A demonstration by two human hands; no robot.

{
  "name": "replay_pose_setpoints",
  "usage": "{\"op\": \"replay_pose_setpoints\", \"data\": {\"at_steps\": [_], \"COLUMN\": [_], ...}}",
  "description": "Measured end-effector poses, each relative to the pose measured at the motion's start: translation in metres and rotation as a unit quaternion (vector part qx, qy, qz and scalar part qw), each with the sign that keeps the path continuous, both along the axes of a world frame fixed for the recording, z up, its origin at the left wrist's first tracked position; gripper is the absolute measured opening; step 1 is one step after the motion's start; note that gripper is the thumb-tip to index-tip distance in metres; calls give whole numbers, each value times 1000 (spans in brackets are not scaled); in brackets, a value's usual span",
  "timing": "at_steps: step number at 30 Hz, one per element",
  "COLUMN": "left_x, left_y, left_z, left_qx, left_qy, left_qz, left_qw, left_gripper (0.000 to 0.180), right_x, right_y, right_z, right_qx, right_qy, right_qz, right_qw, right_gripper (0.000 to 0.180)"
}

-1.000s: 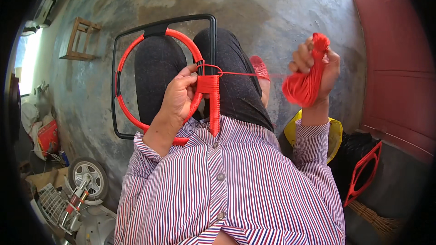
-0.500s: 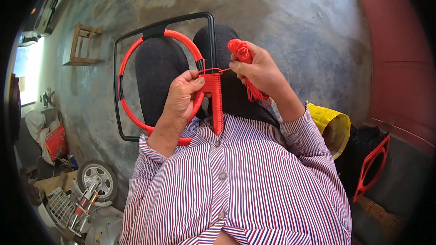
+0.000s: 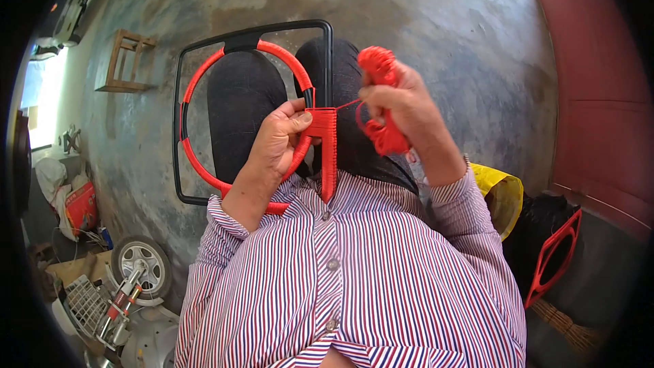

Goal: Wrapping a black circular/square furniture frame with red plastic twine.

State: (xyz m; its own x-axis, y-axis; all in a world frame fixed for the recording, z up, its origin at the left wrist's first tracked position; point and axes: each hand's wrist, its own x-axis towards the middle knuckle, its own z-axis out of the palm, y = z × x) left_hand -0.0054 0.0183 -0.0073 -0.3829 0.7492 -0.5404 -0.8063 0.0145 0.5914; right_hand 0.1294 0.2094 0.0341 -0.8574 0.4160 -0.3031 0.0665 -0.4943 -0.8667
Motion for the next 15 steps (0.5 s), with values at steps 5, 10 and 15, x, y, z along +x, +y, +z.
{"op": "replay_pose_setpoints", "data": {"at_steps": [5, 10, 15], "left_x": [-5, -3, 2], "left_y": [-4, -3, 4], "left_z": [-14, -4, -1], "left_qx": [68, 40, 34], "left_qy": [-35, -63, -63], "left_qz": [-9, -4, -8], "left_qw": [997, 997, 997], "left_gripper": [23, 28, 29], "right_x": [49, 130, 172], "right_y": [65, 137, 189], "right_z": [13, -7, -57], "right_qx": [121, 8, -3], "right_qy": [-76, 71, 133], "right_qz": [-133, -377, -451], "right_qw": [981, 924, 883], "right_gripper": [12, 19, 18]}}
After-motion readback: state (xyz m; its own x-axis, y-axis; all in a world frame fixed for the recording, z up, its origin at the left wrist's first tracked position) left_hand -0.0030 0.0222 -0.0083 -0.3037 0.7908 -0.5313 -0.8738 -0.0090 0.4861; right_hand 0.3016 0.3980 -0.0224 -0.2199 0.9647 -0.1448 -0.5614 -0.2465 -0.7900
